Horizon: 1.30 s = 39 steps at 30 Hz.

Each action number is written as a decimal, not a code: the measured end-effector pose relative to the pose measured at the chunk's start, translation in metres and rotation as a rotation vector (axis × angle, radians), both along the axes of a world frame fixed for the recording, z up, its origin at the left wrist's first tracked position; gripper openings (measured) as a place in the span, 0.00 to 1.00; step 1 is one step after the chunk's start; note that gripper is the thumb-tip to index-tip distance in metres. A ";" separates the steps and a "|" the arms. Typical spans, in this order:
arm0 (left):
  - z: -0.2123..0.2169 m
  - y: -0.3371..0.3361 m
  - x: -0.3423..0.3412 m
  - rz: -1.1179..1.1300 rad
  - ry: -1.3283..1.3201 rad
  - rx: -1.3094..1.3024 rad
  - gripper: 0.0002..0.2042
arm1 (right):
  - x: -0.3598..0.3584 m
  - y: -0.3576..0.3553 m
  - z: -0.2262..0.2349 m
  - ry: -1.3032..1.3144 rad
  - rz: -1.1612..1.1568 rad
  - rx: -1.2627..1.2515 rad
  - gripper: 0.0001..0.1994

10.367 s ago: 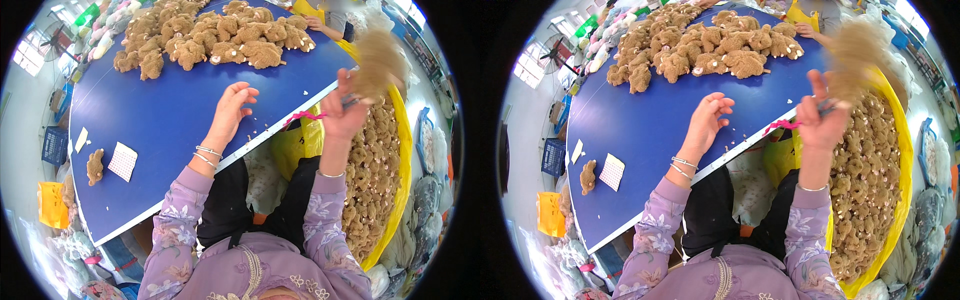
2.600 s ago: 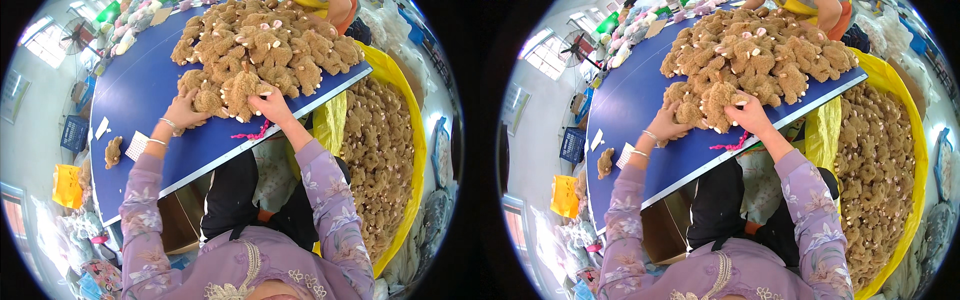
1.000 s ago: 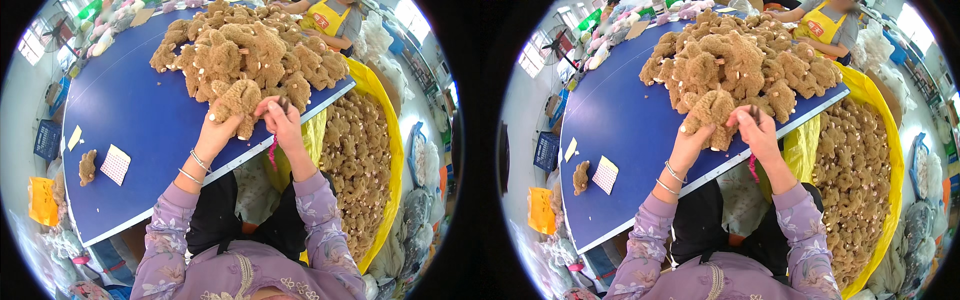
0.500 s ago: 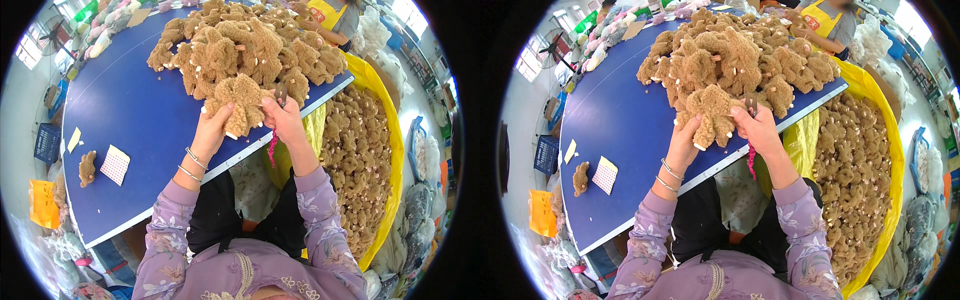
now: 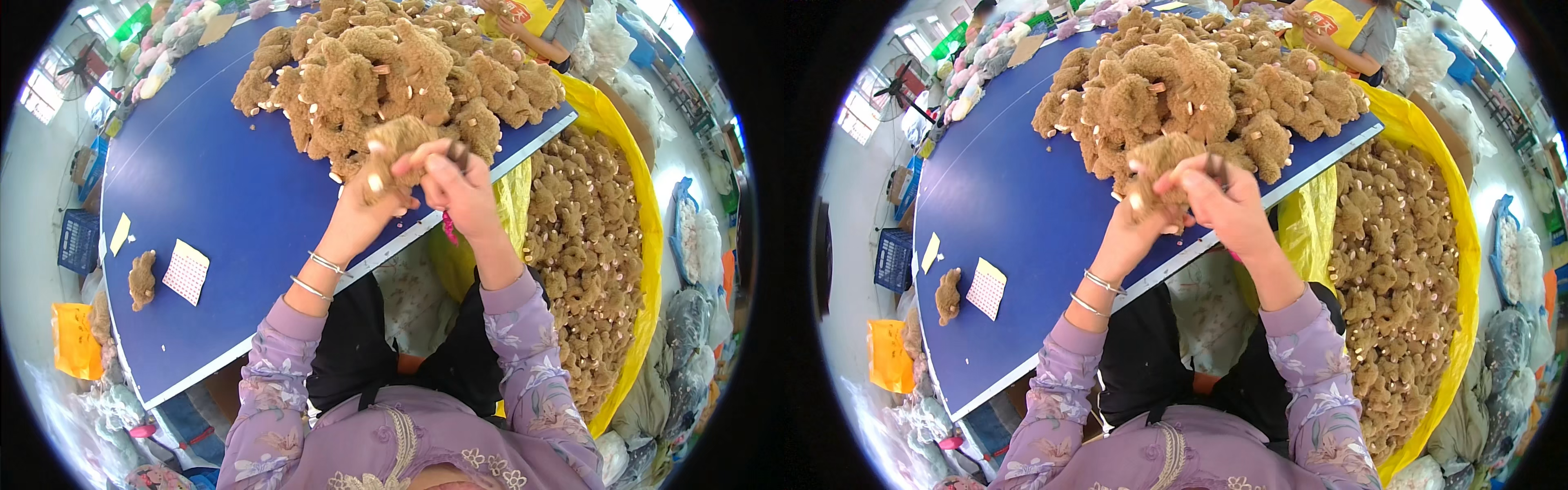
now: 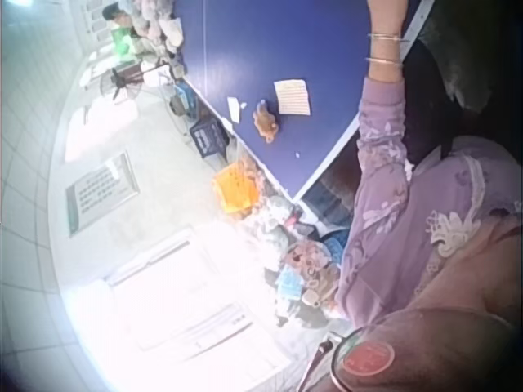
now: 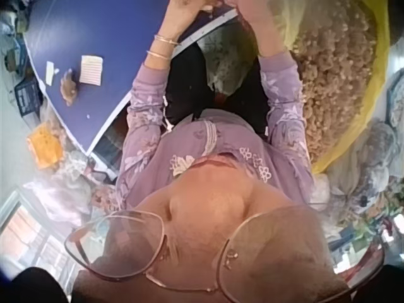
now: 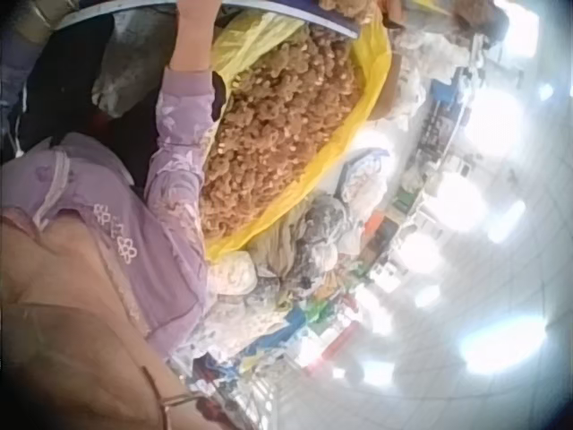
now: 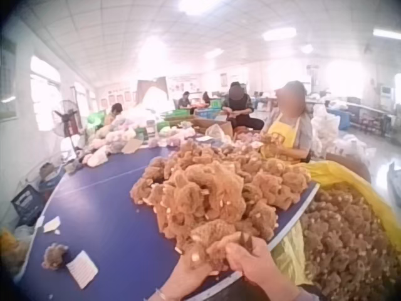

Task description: The person trims excess fabric from small brown stuffed animals using scissors. They pick up each toy, snip around the edges, and place the finished items on a blue table. The process is repeated for multiple toys.

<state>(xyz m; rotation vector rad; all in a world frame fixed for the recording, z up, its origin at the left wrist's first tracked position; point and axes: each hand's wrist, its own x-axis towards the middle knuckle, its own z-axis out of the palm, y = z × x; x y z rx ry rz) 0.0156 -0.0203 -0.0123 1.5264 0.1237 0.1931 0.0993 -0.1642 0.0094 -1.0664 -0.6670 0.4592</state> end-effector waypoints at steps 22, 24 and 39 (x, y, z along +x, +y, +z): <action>-0.007 0.014 -0.002 -0.146 0.127 -0.089 0.14 | 0.026 -0.001 -0.021 0.137 -0.300 -0.235 0.08; -0.010 0.020 -0.002 -0.128 0.143 -0.032 0.18 | 0.029 -0.006 -0.020 0.233 -0.344 -0.132 0.07; 0.001 0.015 -0.001 0.236 -0.070 1.037 0.20 | 0.042 -0.026 -0.030 -0.667 -0.487 -0.821 0.20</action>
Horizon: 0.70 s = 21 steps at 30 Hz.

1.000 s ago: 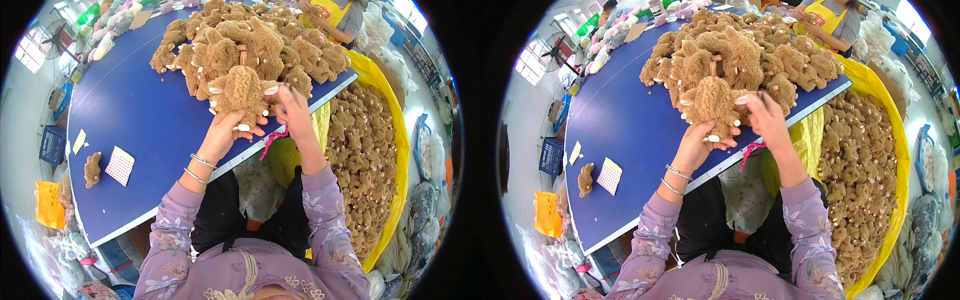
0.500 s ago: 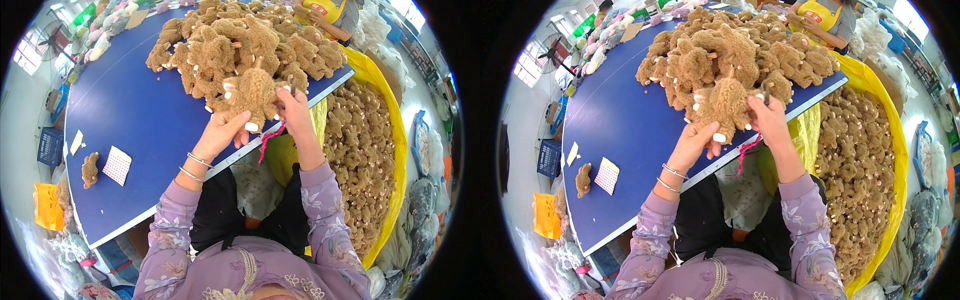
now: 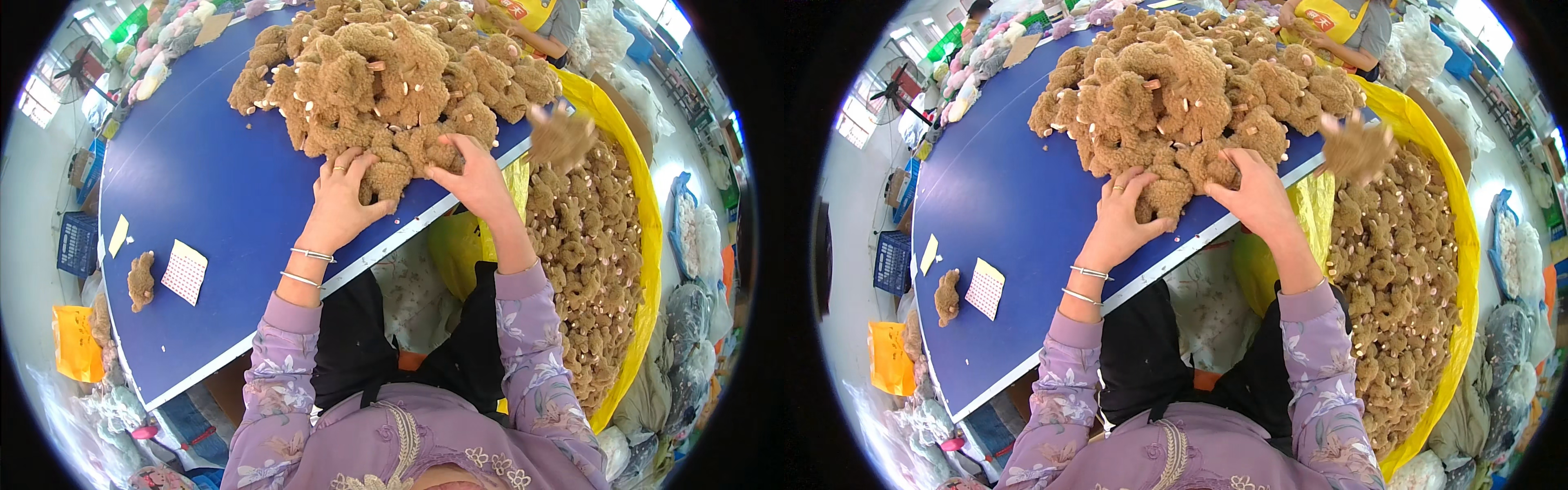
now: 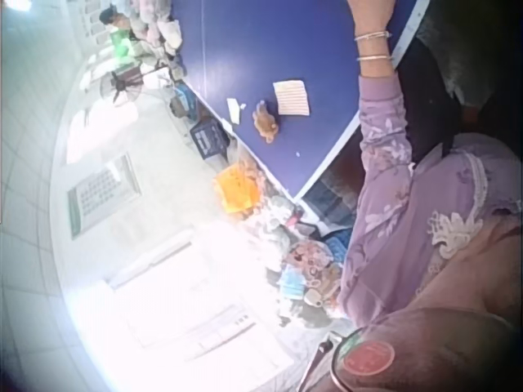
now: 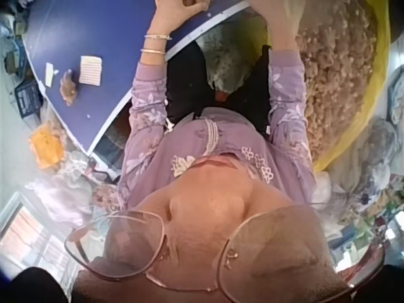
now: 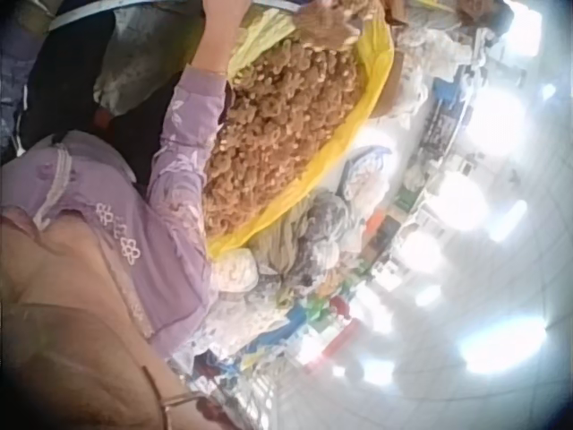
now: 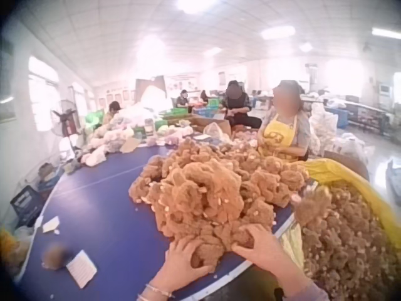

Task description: The person trims excess fabric from small brown stuffed animals using scissors. They pick up each toy, snip around the edges, and place the finished items on a blue table. The process is repeated for multiple toys.

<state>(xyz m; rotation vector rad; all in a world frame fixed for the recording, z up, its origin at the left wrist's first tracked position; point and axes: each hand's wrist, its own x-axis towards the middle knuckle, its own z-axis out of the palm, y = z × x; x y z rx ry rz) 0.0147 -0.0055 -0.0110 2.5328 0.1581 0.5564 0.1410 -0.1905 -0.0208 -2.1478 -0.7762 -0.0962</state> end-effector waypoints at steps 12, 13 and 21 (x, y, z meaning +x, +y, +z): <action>-0.028 0.036 0.009 -0.201 -0.323 -1.397 0.14 | 0.020 0.004 -0.022 -0.005 -0.074 0.123 0.12; -0.026 0.035 0.009 -0.252 -0.339 -1.514 0.15 | 0.016 0.006 -0.019 0.030 -0.096 0.156 0.12; -0.031 0.022 0.006 -0.425 -0.211 -1.578 0.25 | -0.027 0.022 0.011 0.648 0.323 0.664 0.15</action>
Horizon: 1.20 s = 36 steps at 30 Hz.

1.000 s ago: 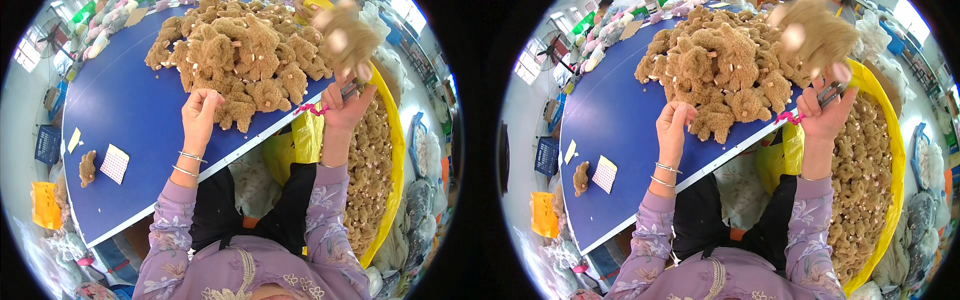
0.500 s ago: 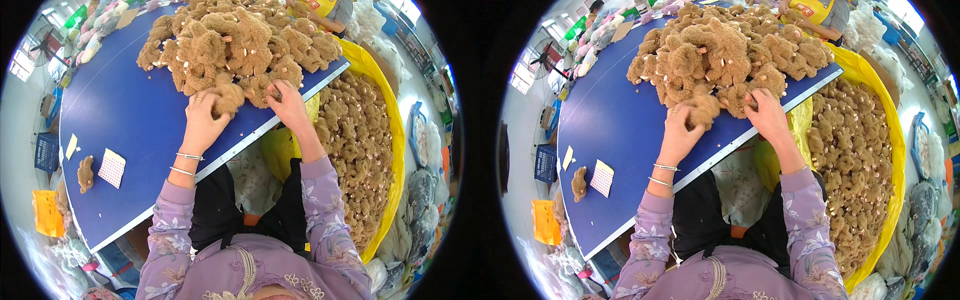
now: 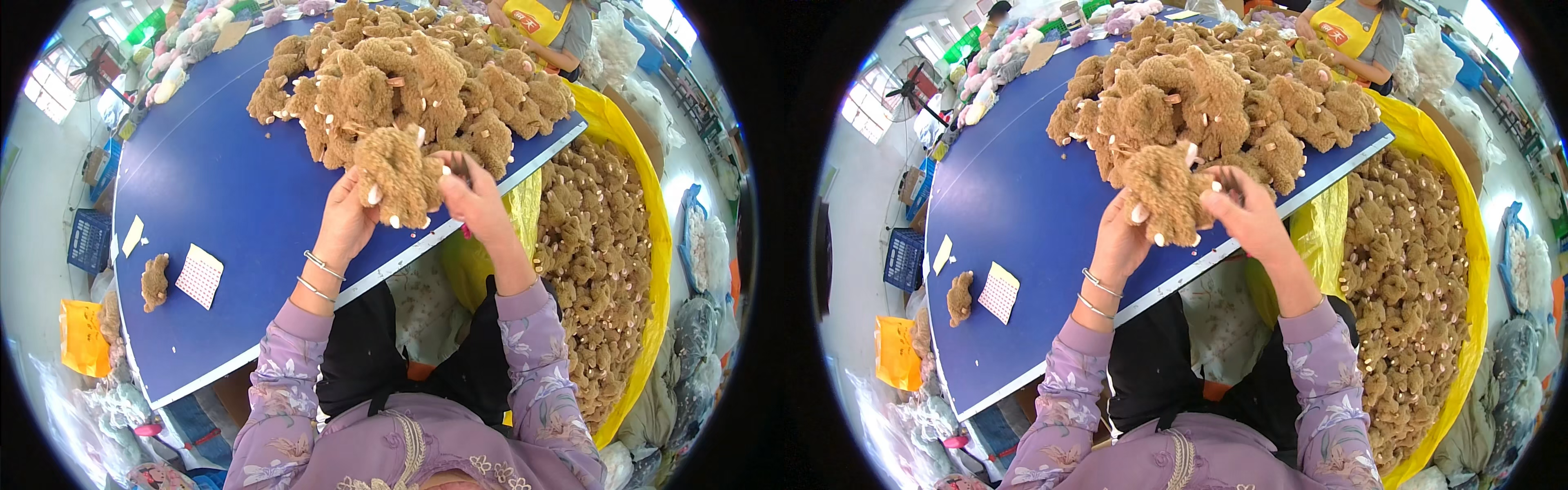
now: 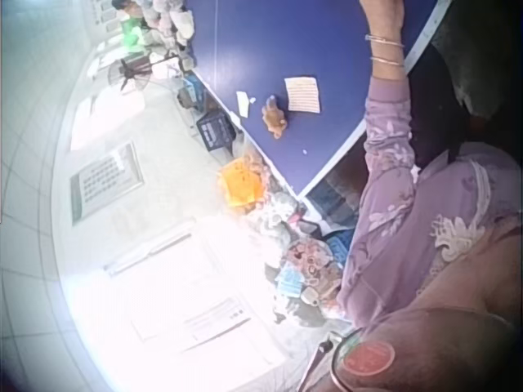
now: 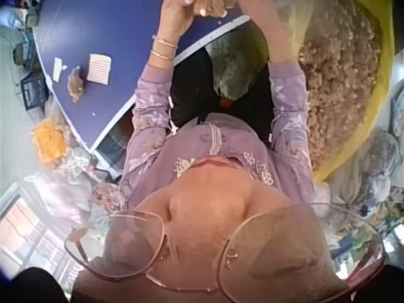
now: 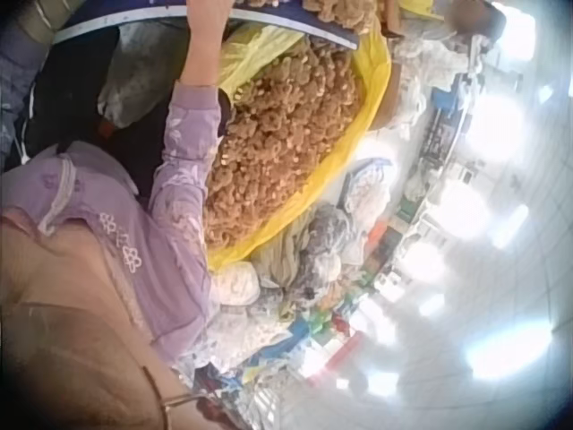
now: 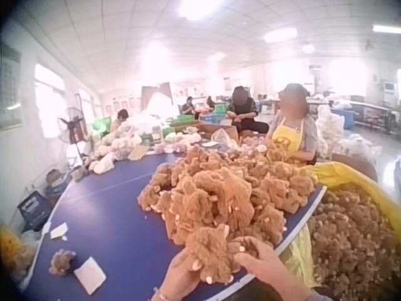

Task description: The person trims excess fabric from small brown stuffed animals using scissors. They pick up each toy, snip around the edges, and place the finished items on a blue table. The process is repeated for multiple toys.

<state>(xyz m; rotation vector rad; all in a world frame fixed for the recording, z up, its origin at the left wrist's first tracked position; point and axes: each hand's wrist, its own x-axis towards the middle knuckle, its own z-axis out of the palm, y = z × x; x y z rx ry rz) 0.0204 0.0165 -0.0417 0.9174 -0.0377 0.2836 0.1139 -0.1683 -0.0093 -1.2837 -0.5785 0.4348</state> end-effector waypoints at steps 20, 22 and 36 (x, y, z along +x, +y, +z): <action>0.014 -0.014 0.003 0.167 0.071 -0.208 0.18 | -0.010 0.026 -0.005 0.235 -0.054 0.092 0.11; 0.013 -0.011 0.005 0.243 0.073 -0.196 0.17 | -0.009 0.029 -0.007 0.141 -0.113 0.057 0.11; 0.027 -0.009 0.005 0.169 0.095 -0.192 0.22 | -0.026 0.038 -0.013 -0.845 -0.272 -0.373 0.13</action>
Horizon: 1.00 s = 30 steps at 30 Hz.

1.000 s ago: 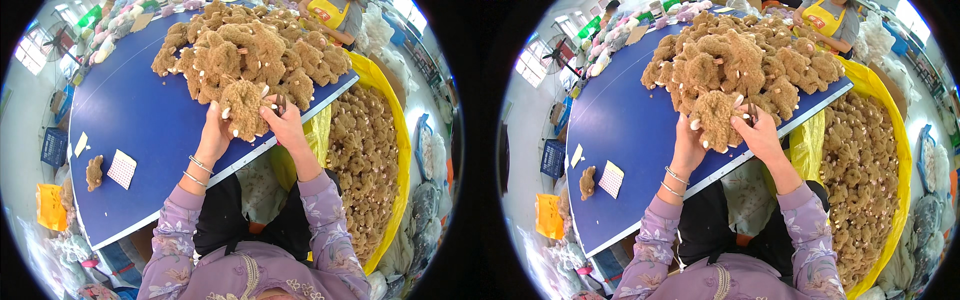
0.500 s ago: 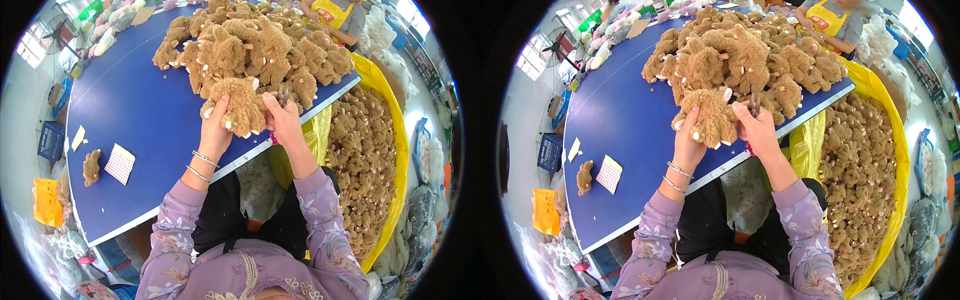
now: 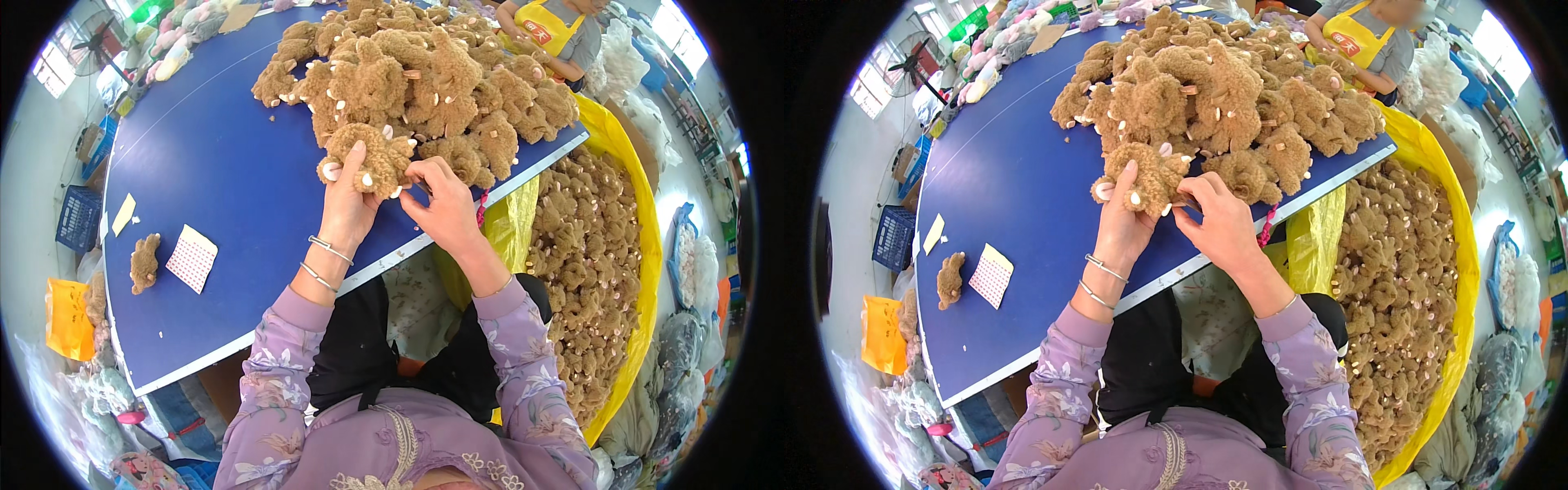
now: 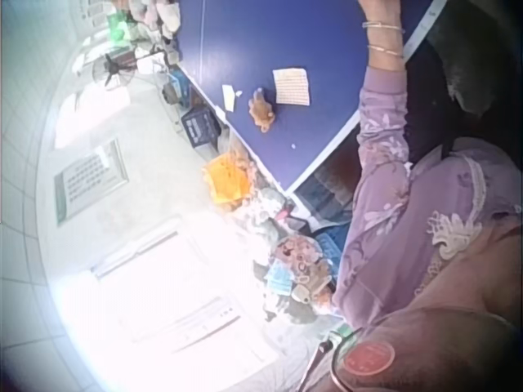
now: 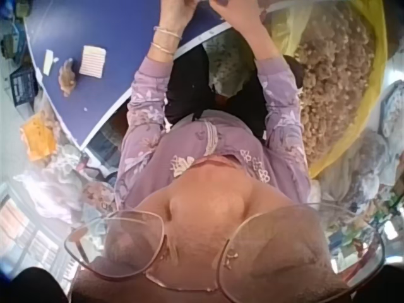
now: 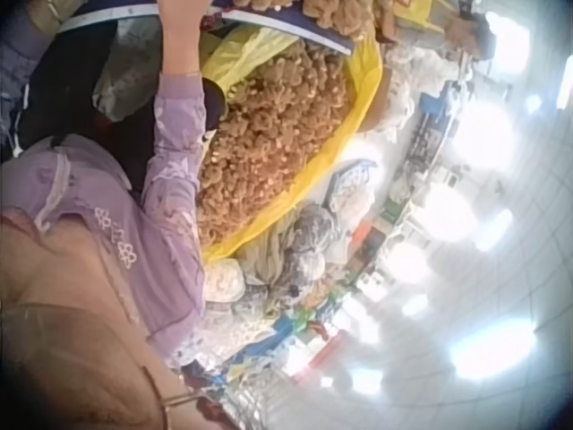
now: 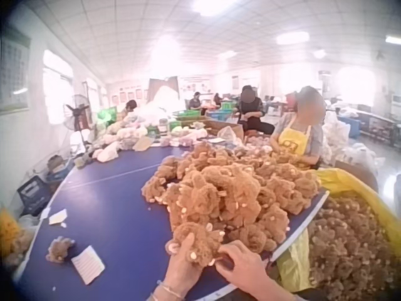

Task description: The person trims excess fabric from small brown stuffed animals using scissors. They pick up each toy, snip around the edges, and place the finished items on a blue table. The process is repeated for multiple toys.

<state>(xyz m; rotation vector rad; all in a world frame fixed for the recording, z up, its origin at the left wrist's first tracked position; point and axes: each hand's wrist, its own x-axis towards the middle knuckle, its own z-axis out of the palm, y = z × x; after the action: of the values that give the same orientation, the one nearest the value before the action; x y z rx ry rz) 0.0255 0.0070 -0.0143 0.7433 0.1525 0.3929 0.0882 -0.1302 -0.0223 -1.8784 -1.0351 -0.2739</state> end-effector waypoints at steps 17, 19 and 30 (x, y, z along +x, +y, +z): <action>-0.016 0.001 -0.001 -0.028 0.183 0.171 0.18 | 0.006 -0.008 0.001 0.249 -0.066 0.145 0.05; -0.014 0.000 0.000 0.038 0.082 0.187 0.18 | 0.009 -0.010 0.003 0.449 -0.073 0.240 0.04; -0.015 -0.009 0.009 0.182 -0.048 0.140 0.17 | 0.005 -0.008 0.006 0.681 0.082 0.383 0.07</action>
<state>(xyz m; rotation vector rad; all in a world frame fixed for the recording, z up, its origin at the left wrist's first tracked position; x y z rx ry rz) 0.0342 -0.0023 -0.0291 0.8600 0.1484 0.5986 0.0933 -0.1387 -0.0167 -1.4153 -0.5389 0.2013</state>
